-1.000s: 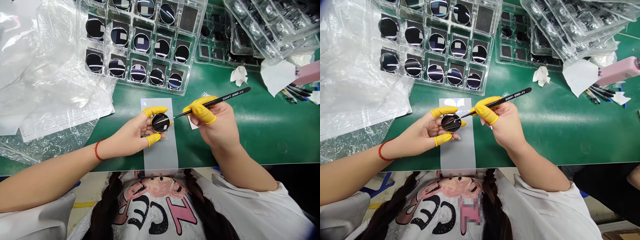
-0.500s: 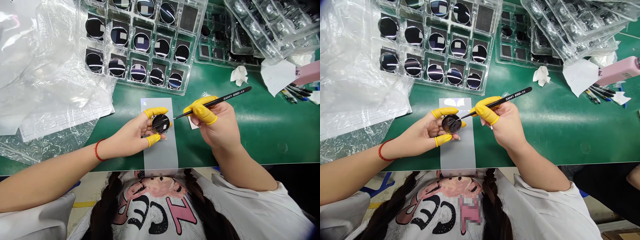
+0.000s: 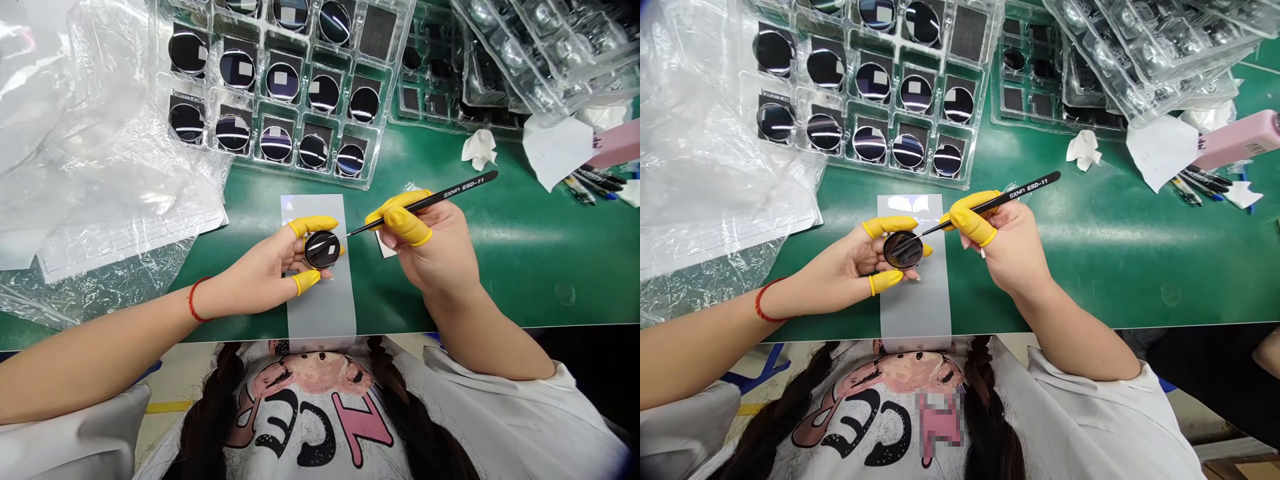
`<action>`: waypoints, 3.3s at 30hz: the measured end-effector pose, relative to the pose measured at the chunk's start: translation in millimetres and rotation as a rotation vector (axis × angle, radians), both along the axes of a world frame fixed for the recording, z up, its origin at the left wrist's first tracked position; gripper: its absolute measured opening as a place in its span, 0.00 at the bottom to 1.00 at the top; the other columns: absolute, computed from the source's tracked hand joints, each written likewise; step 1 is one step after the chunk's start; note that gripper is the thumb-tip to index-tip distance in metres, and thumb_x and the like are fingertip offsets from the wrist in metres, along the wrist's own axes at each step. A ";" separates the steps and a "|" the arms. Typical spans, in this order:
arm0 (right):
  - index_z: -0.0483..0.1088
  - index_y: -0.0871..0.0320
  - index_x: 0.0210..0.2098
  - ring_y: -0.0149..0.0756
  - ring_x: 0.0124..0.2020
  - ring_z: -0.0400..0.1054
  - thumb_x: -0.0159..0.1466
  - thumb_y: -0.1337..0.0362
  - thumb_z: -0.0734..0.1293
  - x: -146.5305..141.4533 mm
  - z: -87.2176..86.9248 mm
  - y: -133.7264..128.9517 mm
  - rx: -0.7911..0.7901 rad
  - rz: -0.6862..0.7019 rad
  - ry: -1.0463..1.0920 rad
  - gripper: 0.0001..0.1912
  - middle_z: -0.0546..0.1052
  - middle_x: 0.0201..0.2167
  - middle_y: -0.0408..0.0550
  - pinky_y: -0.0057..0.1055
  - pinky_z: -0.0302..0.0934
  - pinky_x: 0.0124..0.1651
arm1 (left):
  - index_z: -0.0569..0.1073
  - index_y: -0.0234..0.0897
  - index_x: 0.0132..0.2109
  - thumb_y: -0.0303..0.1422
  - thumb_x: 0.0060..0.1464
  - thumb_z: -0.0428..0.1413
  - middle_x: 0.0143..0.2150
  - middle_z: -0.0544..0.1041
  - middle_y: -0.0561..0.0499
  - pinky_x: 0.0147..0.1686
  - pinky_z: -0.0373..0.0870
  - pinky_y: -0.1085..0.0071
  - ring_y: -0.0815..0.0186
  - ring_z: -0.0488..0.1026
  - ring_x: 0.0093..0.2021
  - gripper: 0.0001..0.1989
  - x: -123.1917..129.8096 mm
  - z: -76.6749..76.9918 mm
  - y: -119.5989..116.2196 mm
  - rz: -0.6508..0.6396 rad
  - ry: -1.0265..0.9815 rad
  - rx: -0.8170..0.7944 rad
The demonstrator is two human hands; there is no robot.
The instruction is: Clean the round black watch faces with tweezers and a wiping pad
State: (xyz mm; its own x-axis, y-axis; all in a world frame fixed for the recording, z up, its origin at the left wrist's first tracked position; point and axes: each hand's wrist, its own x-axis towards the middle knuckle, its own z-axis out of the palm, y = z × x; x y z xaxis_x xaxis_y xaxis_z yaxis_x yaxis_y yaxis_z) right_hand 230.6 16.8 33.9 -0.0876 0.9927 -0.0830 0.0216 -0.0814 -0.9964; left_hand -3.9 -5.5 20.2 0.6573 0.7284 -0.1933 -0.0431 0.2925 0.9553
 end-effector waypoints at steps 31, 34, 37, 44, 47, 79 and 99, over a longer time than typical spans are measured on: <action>0.76 0.55 0.28 0.24 0.19 0.57 0.55 0.49 0.78 -1.7 -2.3 1.5 -0.032 0.001 0.013 0.16 0.66 0.17 0.38 0.26 0.50 0.21 | 0.59 0.41 0.63 0.19 0.56 0.56 0.56 0.77 0.44 0.53 0.78 0.65 0.66 0.81 0.47 0.31 -0.7 2.3 -1.1 -0.019 0.007 0.032; 0.75 0.55 0.28 0.25 0.19 0.57 0.56 0.49 0.77 -0.5 -3.4 1.2 -0.029 0.001 -0.007 0.17 0.65 0.17 0.37 0.26 0.50 0.21 | 0.59 0.42 0.64 0.19 0.56 0.56 0.56 0.76 0.45 0.53 0.78 0.65 0.66 0.81 0.47 0.31 -0.8 2.1 -0.7 -0.019 0.007 0.027; 0.74 0.54 0.27 0.25 0.19 0.56 0.55 0.47 0.77 0.4 -4.1 1.2 -0.036 -0.004 -0.030 0.18 0.65 0.17 0.37 0.27 0.51 0.21 | 0.59 0.42 0.64 0.20 0.56 0.56 0.56 0.76 0.45 0.53 0.77 0.65 0.66 0.81 0.47 0.31 -0.9 1.2 -0.3 -0.020 0.005 0.028; 0.73 0.55 0.25 0.24 0.18 0.55 0.55 0.48 0.78 -0.5 -4.0 2.0 -0.033 0.000 -0.023 0.18 0.63 0.16 0.37 0.26 0.50 0.20 | 0.59 0.41 0.63 0.19 0.56 0.56 0.57 0.76 0.44 0.55 0.77 0.66 0.67 0.81 0.48 0.31 0.1 1.9 0.1 -0.019 0.011 0.037; 0.73 0.54 0.26 0.25 0.18 0.55 0.54 0.47 0.78 -1.0 -3.2 2.3 -0.043 0.005 -0.033 0.19 0.63 0.16 0.37 0.26 0.50 0.20 | 0.59 0.41 0.63 0.19 0.56 0.57 0.56 0.76 0.44 0.55 0.77 0.66 0.66 0.81 0.49 0.30 -0.2 2.5 -0.4 -0.017 0.012 0.043; 0.71 0.62 0.44 0.49 0.38 0.71 0.67 0.53 0.67 27.7 8.6 -11.9 -0.178 0.034 -1.556 0.17 0.73 0.44 0.60 0.39 0.61 0.38 | 0.62 0.35 0.66 0.32 0.61 0.53 0.65 0.65 0.39 0.70 0.35 0.30 0.46 0.57 0.68 0.27 8.3 -19.6 -7.4 -0.148 0.774 1.030; 0.69 0.56 0.36 0.31 0.32 0.71 0.71 0.58 0.64 -12.8 -24.6 -48.6 0.513 0.108 -0.745 0.10 0.78 0.31 0.44 0.27 0.61 0.31 | 0.62 0.41 0.65 0.38 0.57 0.56 0.52 0.72 0.47 0.72 0.34 0.33 0.51 0.64 0.62 0.29 16.2 -29.2 -5.2 0.022 0.784 0.923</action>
